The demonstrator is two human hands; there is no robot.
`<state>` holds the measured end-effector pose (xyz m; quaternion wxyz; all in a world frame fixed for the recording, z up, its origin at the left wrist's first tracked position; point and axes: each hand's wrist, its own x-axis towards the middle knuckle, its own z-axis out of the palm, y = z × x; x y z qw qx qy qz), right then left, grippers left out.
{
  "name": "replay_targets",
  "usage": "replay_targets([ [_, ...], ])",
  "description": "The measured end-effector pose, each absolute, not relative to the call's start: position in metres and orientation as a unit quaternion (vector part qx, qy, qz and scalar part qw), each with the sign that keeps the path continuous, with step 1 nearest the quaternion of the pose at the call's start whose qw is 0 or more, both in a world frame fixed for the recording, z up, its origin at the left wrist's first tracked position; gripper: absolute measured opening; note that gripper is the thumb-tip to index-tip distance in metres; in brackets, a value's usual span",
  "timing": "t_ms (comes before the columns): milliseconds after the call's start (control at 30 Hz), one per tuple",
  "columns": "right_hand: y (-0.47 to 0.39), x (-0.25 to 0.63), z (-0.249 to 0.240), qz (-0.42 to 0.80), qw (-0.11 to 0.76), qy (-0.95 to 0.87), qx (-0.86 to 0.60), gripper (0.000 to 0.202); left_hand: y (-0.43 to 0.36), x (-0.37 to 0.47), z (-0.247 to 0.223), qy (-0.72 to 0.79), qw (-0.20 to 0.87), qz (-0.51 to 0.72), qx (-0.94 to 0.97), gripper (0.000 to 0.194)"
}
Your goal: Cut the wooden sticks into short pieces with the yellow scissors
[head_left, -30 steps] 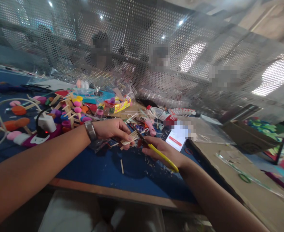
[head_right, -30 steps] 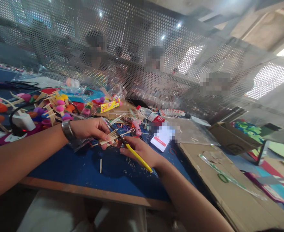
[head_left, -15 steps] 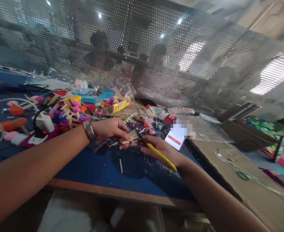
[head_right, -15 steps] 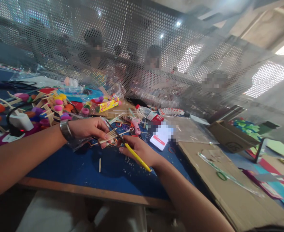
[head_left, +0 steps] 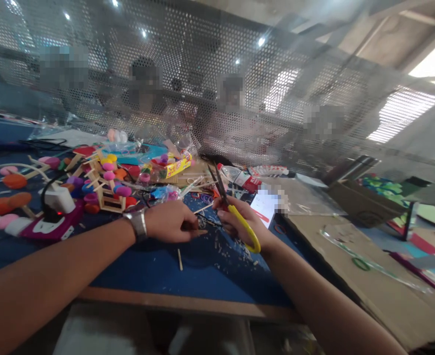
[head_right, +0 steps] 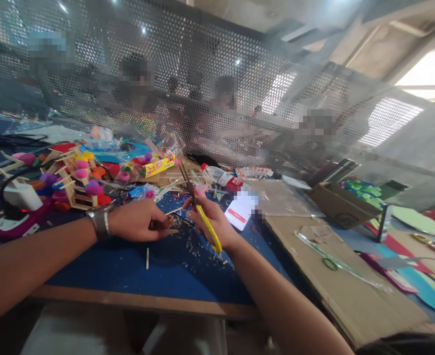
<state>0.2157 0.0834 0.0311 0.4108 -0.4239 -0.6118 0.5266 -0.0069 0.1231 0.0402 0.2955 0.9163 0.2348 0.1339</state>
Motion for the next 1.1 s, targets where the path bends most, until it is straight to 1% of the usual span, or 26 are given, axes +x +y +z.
replay_targets([
  [33, 0.084, 0.215, 0.030, 0.521, 0.418, -0.612, -0.423, 0.034, 0.120, -0.005, 0.039, 0.229, 0.245, 0.137, 0.932, 0.009],
  [100, 0.084, 0.213, 0.028, 0.511, 0.423, -0.618, -0.422, 0.031, 0.116, 0.000, 0.035, 0.221, 0.180, 0.138, 0.948, 0.011],
  [167, 0.086, 0.212, 0.027, 0.499, 0.413, -0.633, -0.423, 0.028, 0.115, 0.003, 0.033, 0.226, 0.141, 0.129, 0.955, 0.011],
  [233, 0.087, 0.213, 0.026, 0.470, 0.401, -0.659, -0.429, 0.024, 0.116, 0.004, 0.032, 0.238, 0.125, 0.124, 0.955, 0.010],
  [267, 0.087, 0.213, 0.027, 0.448, 0.394, -0.675, -0.434, 0.022, 0.116, 0.005, 0.033, 0.250, 0.127, 0.128, 0.951, 0.013],
  [333, 0.089, 0.213, 0.027, 0.395, 0.384, -0.704, -0.448, 0.018, 0.117, 0.004, 0.036, 0.300, 0.145, 0.156, 0.930, 0.028],
  [400, 0.090, 0.214, 0.028, 0.343, 0.373, -0.722, -0.471, 0.016, 0.118, 0.003, 0.039, 0.365, 0.161, 0.214, 0.892, 0.040],
  [433, 0.090, 0.215, 0.028, 0.320, 0.367, -0.727, -0.485, 0.017, 0.118, 0.002, 0.041, 0.393, 0.166, 0.249, 0.869, 0.041],
  [533, 0.090, 0.216, 0.029, 0.282, 0.355, -0.731, -0.510, 0.019, 0.120, -0.002, 0.042, 0.429, 0.177, 0.330, 0.822, 0.040],
  [667, 0.088, 0.214, 0.032, 0.304, 0.341, -0.736, -0.499, 0.017, 0.123, -0.004, 0.041, 0.369, 0.183, 0.377, 0.829, 0.034],
  [767, 0.085, 0.211, 0.032, 0.307, 0.331, -0.746, -0.490, 0.016, 0.123, -0.003, 0.039, 0.349, 0.170, 0.359, 0.849, 0.030],
  [900, 0.082, 0.208, 0.030, 0.288, 0.323, -0.756, -0.492, 0.017, 0.120, -0.001, 0.039, 0.358, 0.180, 0.342, 0.850, 0.030],
  [1100, 0.081, 0.206, 0.030, 0.330, 0.329, -0.748, -0.473, 0.014, 0.118, 0.001, 0.037, 0.370, 0.145, 0.346, 0.850, 0.031],
])
